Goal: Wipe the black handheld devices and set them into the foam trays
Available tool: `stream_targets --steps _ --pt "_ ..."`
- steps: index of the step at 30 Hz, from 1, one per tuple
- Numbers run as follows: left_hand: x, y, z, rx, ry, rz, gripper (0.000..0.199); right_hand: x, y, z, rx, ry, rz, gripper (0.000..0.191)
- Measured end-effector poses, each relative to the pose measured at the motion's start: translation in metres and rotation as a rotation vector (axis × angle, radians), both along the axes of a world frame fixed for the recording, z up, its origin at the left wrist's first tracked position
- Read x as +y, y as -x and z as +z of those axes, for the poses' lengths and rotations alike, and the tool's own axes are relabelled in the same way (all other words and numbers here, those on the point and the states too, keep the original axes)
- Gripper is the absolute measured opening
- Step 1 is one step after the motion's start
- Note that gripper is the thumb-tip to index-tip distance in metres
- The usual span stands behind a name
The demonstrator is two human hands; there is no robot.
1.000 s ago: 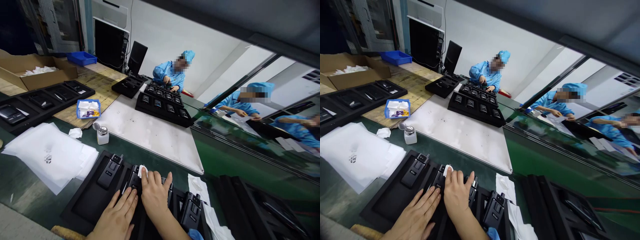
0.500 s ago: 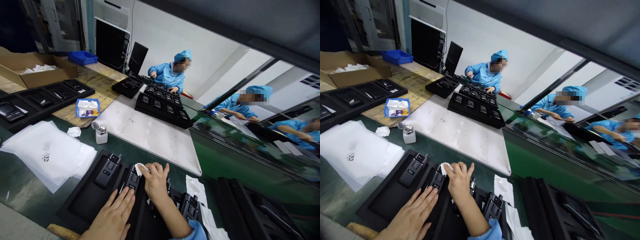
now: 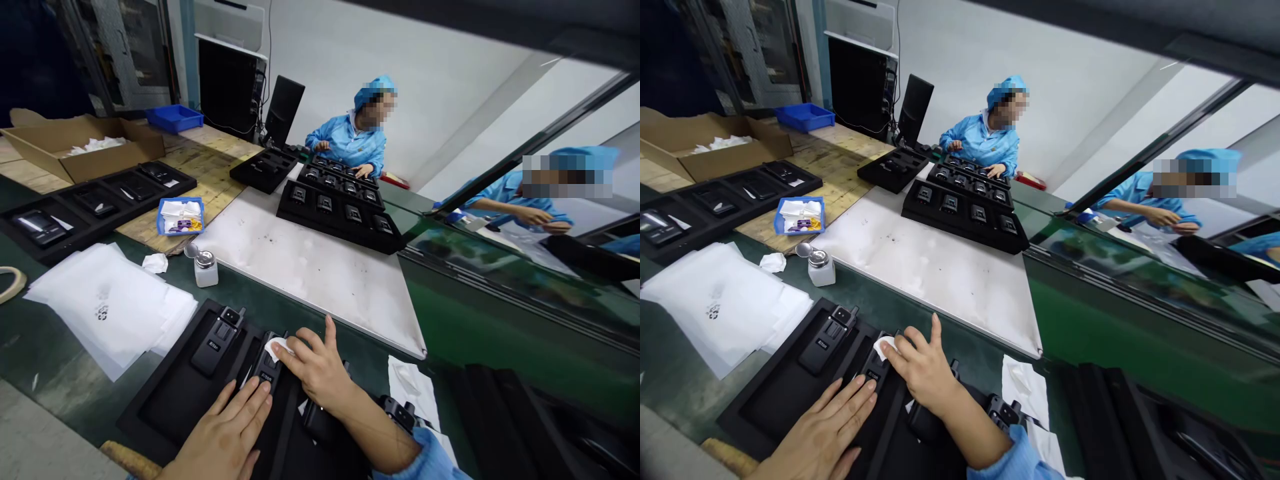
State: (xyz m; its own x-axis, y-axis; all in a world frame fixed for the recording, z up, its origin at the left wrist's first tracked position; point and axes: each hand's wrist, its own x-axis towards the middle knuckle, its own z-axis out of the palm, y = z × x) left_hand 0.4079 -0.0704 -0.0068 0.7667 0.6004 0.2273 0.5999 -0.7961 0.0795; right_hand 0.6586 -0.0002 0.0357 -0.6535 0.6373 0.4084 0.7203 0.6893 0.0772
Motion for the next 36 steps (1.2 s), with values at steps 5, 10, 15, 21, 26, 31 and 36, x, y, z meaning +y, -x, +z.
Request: stream_targets --steps 5,10,15,21,26,31,36 --pt "0.002 0.001 -0.005 0.0 0.006 -0.019 0.078 -0.001 -0.004 -0.001 0.007 -0.002 -0.022 0.034" --pt "0.004 0.001 -0.003 -0.025 -0.025 -0.024 0.078 -0.012 -0.019 0.007 -0.013 0.031 -0.074 0.033" --pt "0.006 0.002 -0.002 -0.065 -0.054 -0.028 0.074 -0.021 -0.01 0.012 -0.02 -0.037 -0.218 0.038" --pt "0.003 0.002 -0.006 -0.04 -0.041 -0.014 0.08 -0.014 0.04 -0.003 -0.019 -0.051 -0.274 0.034" --pt "0.001 0.001 -0.003 -0.062 -0.003 0.009 0.084 -0.029 0.048 -0.01 -0.026 -0.065 -0.482 0.038" --pt "0.0 0.001 0.001 -0.074 0.041 0.021 0.084 -0.049 0.051 -0.007 -0.083 -0.038 -0.657 0.038" --pt "-0.002 0.004 -0.002 -0.104 0.076 0.031 0.076 -0.088 0.009 0.009 0.022 -0.049 -0.772 0.042"
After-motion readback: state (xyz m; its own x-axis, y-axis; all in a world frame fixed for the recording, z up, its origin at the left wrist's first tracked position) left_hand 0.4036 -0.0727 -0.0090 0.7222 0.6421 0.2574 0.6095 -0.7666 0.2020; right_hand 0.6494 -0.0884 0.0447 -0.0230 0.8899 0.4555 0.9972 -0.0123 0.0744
